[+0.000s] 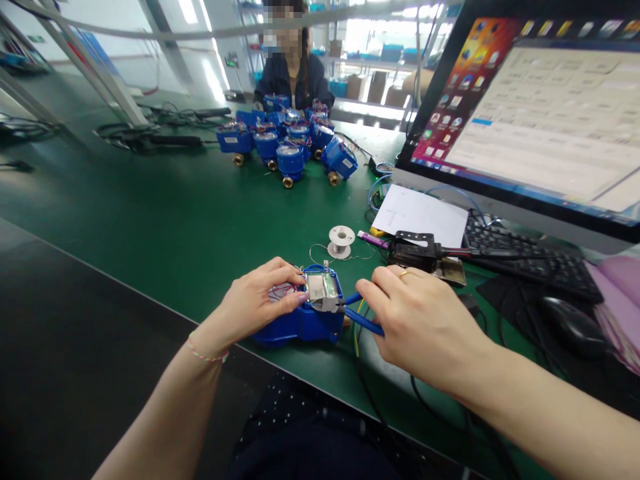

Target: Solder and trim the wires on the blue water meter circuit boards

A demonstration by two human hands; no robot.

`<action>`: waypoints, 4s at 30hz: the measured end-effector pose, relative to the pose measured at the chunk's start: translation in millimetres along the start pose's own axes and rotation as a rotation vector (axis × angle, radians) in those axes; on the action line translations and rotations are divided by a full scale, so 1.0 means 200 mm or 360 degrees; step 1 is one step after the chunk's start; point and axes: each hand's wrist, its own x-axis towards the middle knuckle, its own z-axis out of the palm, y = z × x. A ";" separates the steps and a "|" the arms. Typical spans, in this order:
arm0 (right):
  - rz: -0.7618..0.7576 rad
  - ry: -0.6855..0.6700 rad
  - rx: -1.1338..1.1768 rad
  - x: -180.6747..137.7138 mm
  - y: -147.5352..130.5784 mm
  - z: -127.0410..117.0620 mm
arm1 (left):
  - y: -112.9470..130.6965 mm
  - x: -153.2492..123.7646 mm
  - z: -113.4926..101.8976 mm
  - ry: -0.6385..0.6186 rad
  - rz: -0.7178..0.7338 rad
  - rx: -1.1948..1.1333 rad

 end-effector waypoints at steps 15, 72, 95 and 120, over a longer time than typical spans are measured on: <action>0.0188 -0.0056 0.0292 -0.02 0.01 0.07 | 0.00 0.00 0.00 -0.0024 -0.0035 -0.0028; 0.0098 -0.0137 0.0202 0.00 0.02 0.01 | -0.01 -0.01 0.00 0.0017 0.0038 0.0061; 0.0172 -0.0212 0.0349 -0.01 0.02 0.03 | 0.00 -0.02 0.00 0.0026 0.0038 0.0080; -0.0257 0.0348 -0.0383 -0.07 -0.03 0.04 | 0.01 -0.01 0.00 0.0003 0.0016 0.0062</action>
